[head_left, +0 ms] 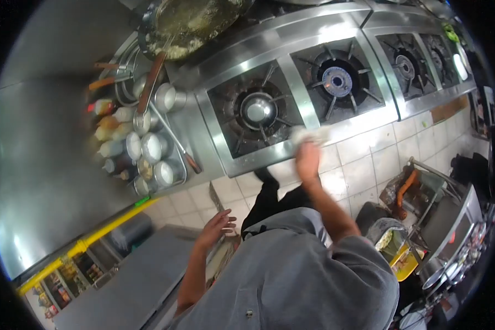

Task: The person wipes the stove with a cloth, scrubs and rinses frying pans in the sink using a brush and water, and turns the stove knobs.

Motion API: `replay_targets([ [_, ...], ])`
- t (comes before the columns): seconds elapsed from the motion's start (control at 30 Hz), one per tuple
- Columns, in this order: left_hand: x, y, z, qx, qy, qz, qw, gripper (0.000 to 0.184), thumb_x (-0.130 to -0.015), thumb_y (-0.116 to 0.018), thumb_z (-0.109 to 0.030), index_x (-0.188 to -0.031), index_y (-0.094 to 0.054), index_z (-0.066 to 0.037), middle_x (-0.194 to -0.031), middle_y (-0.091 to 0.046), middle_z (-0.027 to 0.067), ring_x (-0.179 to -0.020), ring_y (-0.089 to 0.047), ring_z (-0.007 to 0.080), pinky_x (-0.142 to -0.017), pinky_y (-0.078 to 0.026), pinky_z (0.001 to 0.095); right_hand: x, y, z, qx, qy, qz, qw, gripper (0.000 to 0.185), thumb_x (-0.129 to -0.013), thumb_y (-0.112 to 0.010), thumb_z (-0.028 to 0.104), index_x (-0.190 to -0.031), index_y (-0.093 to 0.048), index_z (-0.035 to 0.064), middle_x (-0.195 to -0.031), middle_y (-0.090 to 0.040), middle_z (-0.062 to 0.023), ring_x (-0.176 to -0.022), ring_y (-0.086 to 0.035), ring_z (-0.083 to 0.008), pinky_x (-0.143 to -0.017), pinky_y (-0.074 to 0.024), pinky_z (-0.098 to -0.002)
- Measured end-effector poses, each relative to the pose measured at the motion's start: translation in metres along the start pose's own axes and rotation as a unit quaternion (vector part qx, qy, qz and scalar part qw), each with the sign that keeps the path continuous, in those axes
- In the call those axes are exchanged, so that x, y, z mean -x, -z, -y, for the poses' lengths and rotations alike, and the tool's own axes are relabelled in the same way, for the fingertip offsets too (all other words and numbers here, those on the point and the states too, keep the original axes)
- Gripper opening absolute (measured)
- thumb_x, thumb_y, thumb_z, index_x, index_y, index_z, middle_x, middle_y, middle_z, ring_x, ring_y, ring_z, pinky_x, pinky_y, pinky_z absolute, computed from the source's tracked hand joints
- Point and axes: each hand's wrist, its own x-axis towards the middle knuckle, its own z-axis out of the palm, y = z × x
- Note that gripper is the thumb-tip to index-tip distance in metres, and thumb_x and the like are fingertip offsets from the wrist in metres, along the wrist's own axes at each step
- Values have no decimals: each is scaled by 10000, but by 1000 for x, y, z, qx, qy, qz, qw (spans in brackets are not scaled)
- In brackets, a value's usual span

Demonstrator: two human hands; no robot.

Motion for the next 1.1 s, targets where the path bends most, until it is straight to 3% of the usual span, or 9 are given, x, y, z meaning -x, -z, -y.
replay_targets([
  [0.07,8,-16,18,64,25,-17,998,511,-1066,-532,-322,-1506,-432,-80,-1315,-624,123,-1150,-617,213,-991,-497,367,37,-23,110,-67,133,-48,988,464,-875,-543,172,-1301,-543,-13,-1052,-606,-145,-965,-585,-305,-817,-444,-469],
  [0.1,11,-20,23,42,25,-17,999,505,-1068,-526,-325,-1501,-439,-78,-1311,-626,124,-1149,-620,213,-993,-498,365,33,-14,156,-73,120,177,974,387,-887,-534,192,-1230,-579,17,-1081,-594,-138,-987,-568,-298,-843,-433,-479],
  [0.23,19,-25,32,45,30,-35,998,487,-1062,-534,-312,-1476,-462,-68,-1305,-630,128,-1143,-631,220,-982,-512,369,69,-37,231,-86,233,80,965,298,-922,-501,189,-1172,-618,77,-1097,-581,-83,-1089,-530,-286,-893,-406,-472],
  [0.53,-3,31,106,146,-7,-254,956,459,-1002,-611,-324,-1325,-535,-7,-1185,-672,161,-1064,-670,268,-861,-558,389,-29,101,-25,56,110,-33,992,308,-864,-543,138,-1136,-677,81,-1173,-606,-116,-1100,-532,-334,-914,-390,-521],
  [0.7,-5,23,141,167,48,-268,948,380,-1002,-599,-313,-1271,-564,-46,-1099,-680,148,-948,-690,250,-782,-573,382,-226,87,20,167,239,-10,957,291,-912,-535,196,-1101,-734,100,-1226,-640,-76,-1202,-537,-280,-964,-376,-473],
  [0.83,-11,-20,93,136,42,-227,963,438,-1005,-611,-303,-1324,-527,-15,-1187,-651,165,-990,-682,295,-851,-569,413,-330,74,71,189,104,61,975,285,-942,-531,261,-1083,-751,147,-1274,-633,-106,-1197,-540,-270,-977,-374,-447],
  [0.9,-17,-43,62,128,47,-214,967,422,-1007,-613,-289,-1318,-532,-15,-1160,-662,156,-979,-688,286,-838,-571,402,-270,58,49,105,172,-156,967,362,-925,-503,224,-1160,-684,16,-1311,-588,-148,-1183,-546,-316,-963,-416,-488],
  [1.0,-37,-66,23,106,-8,-213,971,410,-985,-640,-271,-1320,-560,-49,-1088,-695,119,-931,-694,223,-790,-570,369,-128,73,-17,-3,185,-26,982,387,-920,-519,203,-1237,-653,27,-1366,-570,-174,-1277,-523,-322,-1062,-396,-501],
  [1.1,-61,-60,8,25,-10,-174,984,440,-982,-647,-280,-1336,-552,-37,-1099,-694,112,-954,-692,213,-800,-560,355,-58,99,-148,-104,231,23,967,311,-809,-551,141,-1077,-682,52,-1009,-634,-131,-939,-605,-311,-826,-428,-487],
])
